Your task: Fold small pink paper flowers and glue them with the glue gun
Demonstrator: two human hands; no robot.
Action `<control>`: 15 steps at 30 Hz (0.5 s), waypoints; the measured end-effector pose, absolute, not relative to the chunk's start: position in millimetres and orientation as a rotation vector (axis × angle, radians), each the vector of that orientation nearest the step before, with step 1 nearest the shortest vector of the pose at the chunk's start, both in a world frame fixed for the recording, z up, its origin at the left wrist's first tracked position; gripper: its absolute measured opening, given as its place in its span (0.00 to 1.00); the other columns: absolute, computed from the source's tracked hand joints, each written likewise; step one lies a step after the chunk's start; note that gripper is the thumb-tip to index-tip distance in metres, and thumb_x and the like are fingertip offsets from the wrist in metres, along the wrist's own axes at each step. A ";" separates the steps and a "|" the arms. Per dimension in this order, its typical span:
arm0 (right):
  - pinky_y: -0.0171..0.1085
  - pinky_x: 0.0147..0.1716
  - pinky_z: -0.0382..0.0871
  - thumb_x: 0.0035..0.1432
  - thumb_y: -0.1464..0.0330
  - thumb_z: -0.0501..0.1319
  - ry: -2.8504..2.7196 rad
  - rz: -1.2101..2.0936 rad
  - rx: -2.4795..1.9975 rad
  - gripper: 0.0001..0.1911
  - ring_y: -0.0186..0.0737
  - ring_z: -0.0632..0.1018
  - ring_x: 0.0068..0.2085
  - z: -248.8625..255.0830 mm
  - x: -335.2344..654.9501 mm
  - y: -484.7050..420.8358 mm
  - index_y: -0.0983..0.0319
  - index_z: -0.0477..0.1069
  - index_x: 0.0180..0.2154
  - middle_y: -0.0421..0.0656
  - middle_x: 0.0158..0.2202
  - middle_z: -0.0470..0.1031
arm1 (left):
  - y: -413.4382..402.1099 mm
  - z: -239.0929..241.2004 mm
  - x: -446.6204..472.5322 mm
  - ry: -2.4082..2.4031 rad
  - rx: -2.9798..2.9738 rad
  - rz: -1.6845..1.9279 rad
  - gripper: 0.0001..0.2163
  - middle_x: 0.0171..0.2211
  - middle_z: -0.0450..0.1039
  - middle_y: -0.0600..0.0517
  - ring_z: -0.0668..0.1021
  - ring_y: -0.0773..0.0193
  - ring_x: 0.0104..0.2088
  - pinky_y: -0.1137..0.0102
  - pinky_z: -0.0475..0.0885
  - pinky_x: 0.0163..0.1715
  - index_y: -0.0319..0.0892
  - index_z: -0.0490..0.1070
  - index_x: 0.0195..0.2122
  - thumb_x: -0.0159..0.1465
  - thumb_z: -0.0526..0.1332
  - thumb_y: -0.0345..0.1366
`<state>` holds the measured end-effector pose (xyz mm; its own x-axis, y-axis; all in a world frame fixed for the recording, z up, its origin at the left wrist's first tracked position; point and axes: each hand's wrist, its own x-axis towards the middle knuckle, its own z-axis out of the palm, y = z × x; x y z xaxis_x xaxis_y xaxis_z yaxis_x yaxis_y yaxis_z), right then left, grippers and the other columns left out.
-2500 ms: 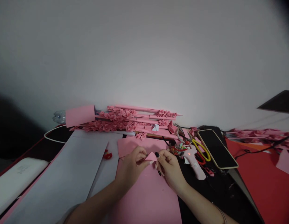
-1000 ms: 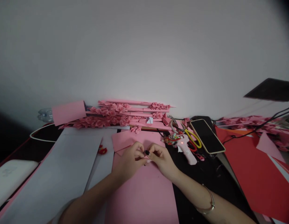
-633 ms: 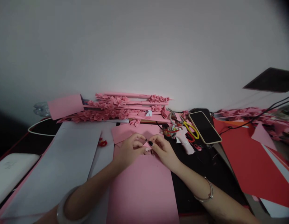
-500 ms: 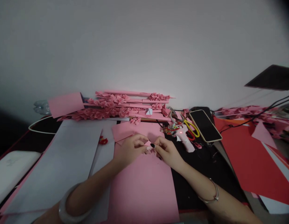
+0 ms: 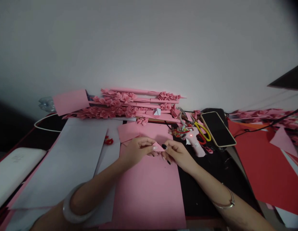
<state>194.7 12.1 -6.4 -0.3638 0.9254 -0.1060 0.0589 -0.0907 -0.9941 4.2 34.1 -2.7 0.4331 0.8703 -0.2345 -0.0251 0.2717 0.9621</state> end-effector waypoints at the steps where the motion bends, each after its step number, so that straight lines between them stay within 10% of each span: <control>1: 0.29 0.15 0.53 0.60 0.56 0.59 -1.470 1.564 -1.102 0.18 0.26 0.64 0.16 -6.3 196.0 12.9 0.63 0.67 0.28 0.37 0.21 0.69 | 34.4 -2.5 4.0 0.928 1.123 0.735 0.06 0.25 0.78 0.51 0.80 0.64 0.26 0.69 0.75 0.32 0.37 0.74 0.33 0.55 0.64 0.33; 15: 0.31 0.25 0.64 0.51 0.69 0.68 -1.485 1.515 -0.947 0.08 0.33 0.70 0.29 -5.9 199.1 16.0 0.61 0.73 0.35 0.40 0.32 0.70 | 35.6 -4.5 2.1 0.849 1.054 0.638 0.16 0.22 0.75 0.55 0.79 0.66 0.22 0.70 0.75 0.27 0.38 0.73 0.40 0.51 0.70 0.37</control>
